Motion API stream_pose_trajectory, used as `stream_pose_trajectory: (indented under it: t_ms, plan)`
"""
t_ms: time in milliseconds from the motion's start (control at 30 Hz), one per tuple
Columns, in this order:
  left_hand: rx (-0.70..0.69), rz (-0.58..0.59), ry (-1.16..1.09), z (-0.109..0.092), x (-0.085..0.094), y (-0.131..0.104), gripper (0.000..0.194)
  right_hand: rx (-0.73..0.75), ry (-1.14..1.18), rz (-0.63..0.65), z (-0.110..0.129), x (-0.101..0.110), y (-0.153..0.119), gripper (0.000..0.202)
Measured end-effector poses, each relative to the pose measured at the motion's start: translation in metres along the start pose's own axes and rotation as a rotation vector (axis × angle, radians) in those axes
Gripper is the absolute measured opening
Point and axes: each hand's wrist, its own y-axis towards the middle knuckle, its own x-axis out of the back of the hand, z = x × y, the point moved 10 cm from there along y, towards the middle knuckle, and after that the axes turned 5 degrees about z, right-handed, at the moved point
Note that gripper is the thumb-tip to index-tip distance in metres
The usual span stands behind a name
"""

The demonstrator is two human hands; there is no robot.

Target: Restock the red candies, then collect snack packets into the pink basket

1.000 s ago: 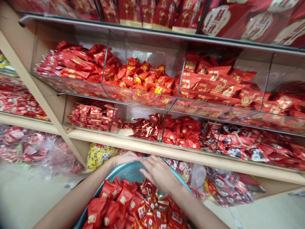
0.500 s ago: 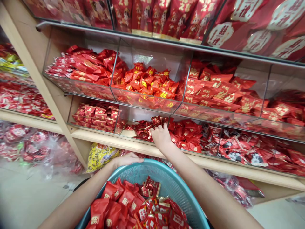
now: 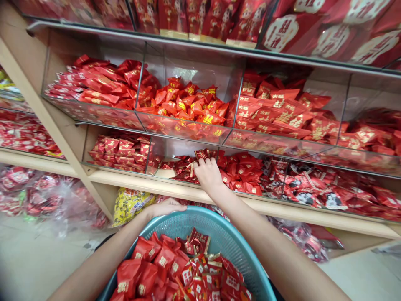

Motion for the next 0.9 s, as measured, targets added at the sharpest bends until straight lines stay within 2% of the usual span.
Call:
stream_pose_trajectory:
  t_ms: [133,233,300,367,500,567,667,900]
  plan:
    - [0.006,0.001,-0.005,0.002,0.001,-0.001,0.051,0.035,0.154,-0.112,0.001,0.021,-0.027,0.039]
    - [0.005,-0.009,-0.004,0.005,0.003,0.000,0.050,0.121,0.539,-0.168,0.006,0.020,-0.066,0.049]
    - [-0.005,-0.015,-0.001,0.004,0.004,0.001,0.050,0.206,0.794,-0.119,0.017,0.001,-0.092,0.052]
    - [-0.015,-0.015,0.012,0.001,0.003,0.001,0.050,0.252,0.935,-0.025,0.029,-0.029,-0.112,0.054]
    - [-0.012,0.014,0.043,-0.007,-0.004,0.000,0.050,0.224,0.962,0.166,0.045,-0.095,-0.128,0.054]
    - [-0.010,0.027,0.048,-0.010,-0.007,-0.001,0.050,0.203,0.926,0.233,0.048,-0.117,-0.128,0.054]
    - [-0.006,0.032,0.050,-0.014,-0.009,-0.002,0.050,0.196,0.886,0.275,0.051,-0.130,-0.126,0.056]
    - [-0.006,0.019,0.047,-0.009,-0.005,-0.001,0.051,0.208,0.865,0.377,0.071,-0.138,-0.128,0.057]
